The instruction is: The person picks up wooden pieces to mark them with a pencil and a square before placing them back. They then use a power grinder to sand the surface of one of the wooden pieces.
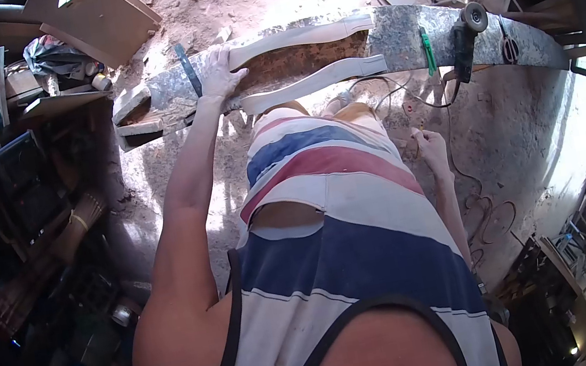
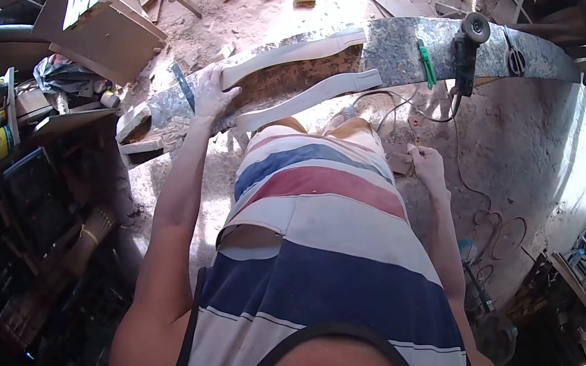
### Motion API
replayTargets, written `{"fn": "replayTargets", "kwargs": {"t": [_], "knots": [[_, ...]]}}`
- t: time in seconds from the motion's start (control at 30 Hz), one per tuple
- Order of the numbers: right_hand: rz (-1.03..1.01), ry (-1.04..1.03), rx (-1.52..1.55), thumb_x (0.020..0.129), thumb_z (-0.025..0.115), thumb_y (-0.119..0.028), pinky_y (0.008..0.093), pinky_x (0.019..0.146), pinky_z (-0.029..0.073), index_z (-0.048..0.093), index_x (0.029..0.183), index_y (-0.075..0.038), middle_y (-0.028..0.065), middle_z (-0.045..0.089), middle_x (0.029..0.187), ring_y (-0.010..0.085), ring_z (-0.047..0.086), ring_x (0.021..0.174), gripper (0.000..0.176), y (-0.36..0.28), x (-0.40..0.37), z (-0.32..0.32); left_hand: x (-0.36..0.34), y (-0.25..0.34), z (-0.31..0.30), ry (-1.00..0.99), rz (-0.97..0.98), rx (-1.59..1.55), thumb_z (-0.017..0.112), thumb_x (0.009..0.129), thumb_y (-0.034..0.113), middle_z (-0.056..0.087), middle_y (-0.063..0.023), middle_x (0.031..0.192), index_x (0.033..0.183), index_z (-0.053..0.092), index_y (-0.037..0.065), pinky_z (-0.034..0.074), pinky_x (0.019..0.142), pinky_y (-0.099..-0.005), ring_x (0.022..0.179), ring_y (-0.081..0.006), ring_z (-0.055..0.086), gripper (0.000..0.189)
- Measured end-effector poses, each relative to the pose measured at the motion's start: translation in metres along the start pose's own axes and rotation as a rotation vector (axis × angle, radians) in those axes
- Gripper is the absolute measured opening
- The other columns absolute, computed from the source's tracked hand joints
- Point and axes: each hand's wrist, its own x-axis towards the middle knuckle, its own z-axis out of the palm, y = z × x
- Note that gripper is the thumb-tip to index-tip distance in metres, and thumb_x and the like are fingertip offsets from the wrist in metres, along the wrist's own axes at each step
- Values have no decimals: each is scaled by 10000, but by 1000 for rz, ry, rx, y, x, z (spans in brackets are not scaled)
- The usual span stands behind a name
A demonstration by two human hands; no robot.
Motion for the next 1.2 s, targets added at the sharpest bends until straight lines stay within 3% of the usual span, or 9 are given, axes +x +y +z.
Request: {"fn": "replayTargets", "kwargs": {"t": [0.1, 0.3, 0.43, 0.67, 0.73, 0.87, 1.0, 1.1, 1.2], "knots": [[-7, -83, -110, 1059, 671, -291, 307, 631, 466, 799, 1003, 16, 39, 688, 737, 90, 614, 647, 337, -31, 18, -7, 5, 2, -5, -188, -157, -46, 901, 798, 404, 546, -192, 1463, 1468, 543, 127, 490, 1136, -535, 1397, -414, 539, 809], [-236, -7, 93, 1080, 641, -196, 263, 613, 483, 775, 1127, 7, 4, 707, 830, 56, 619, 713, 247, -45, 55, 14, 2, -7, 5, -60, 18, -11, 832, 867, 243, 605, -197, 1327, 1355, 517, 84, 584, 974, -507, 1174, -427, 673, 602], [-93, -37, 184, 1119, 577, -218, 283, 639, 528, 738, 1241, -8, 49, 732, 882, 97, 661, 734, 292, -53, 43, 23, -12, 3, 0, 340, 294, -59, 840, 798, 92, 625, -160, 1270, 1309, 498, 87, 593, 911, -495, 1108, -406, 691, 615], [-36, -32, 313, 1121, 587, -268, 278, 652, 553, 707, 1296, -29, 83, 767, 959, 114, 707, 771, 320, -75, 43, 43, -27, 10, -5, 158, 234, 6, 880, 787, 160, 622, -120, 1171, 1242, 603, 105, 581, 874, -486, 1074, -362, 678, 536], [-172, 177, 65, 1094, 629, -325, 338, 751, 585, 695, 1297, 8, 135, 785, 1017, 196, 752, 870, 395, -60, 88, 51, -26, 13, -6, 135, 228, -22, 860, 816, 164, 624, -132, 1145, 1191, 624, 97, 578, 855, -487, 1057, -361, 679, 447], [-195, 389, 76, 1061, 638, -480, 437, 940, 560, 668, 1342, 43, 254, 777, 1159, 361, 757, 1075, 594, -136, 146, 44, -24, 15, -4, 141, 265, -82, 820, 848, 121, 654, -162, 1147, 1218, 620, 105, 586, 845, -493, 1021, -373, 705, 422], [-190, 289, 36, 982, 721, -486, 408, 945, 576, 761, 1236, 15, 225, 802, 1098, 325, 780, 1048, 563, -151, 241, 62, -32, 23, -16, -31, 268, 13, 738, 903, 67, 677, -141, 1134, 1328, 638, 144, 598, 858, -481, 1012, -360, 711, 443], [-135, 139, 65, 917, 780, -388, 405, 905, 584, 792, 1172, 16, 202, 814, 1043, 307, 789, 998, 478, -174, 236, 49, -43, 37, -28, 101, 380, -9, 711, 910, 50, 674, -113, 1129, 1378, 667, 182, 603, 857, -462, 1042, -329, 694, 488], [-166, 258, 251, 862, 827, -286, 330, 819, 576, 759, 1296, 19, 115, 793, 930, 179, 735, 862, 534, -157, 239, 51, -61, 47, -24, 187, 366, -32, 694, 875, -10, 651, -99, 1199, 1424, 683, 219, 589, 905, -452, 1103, -330, 656, 595]]}}
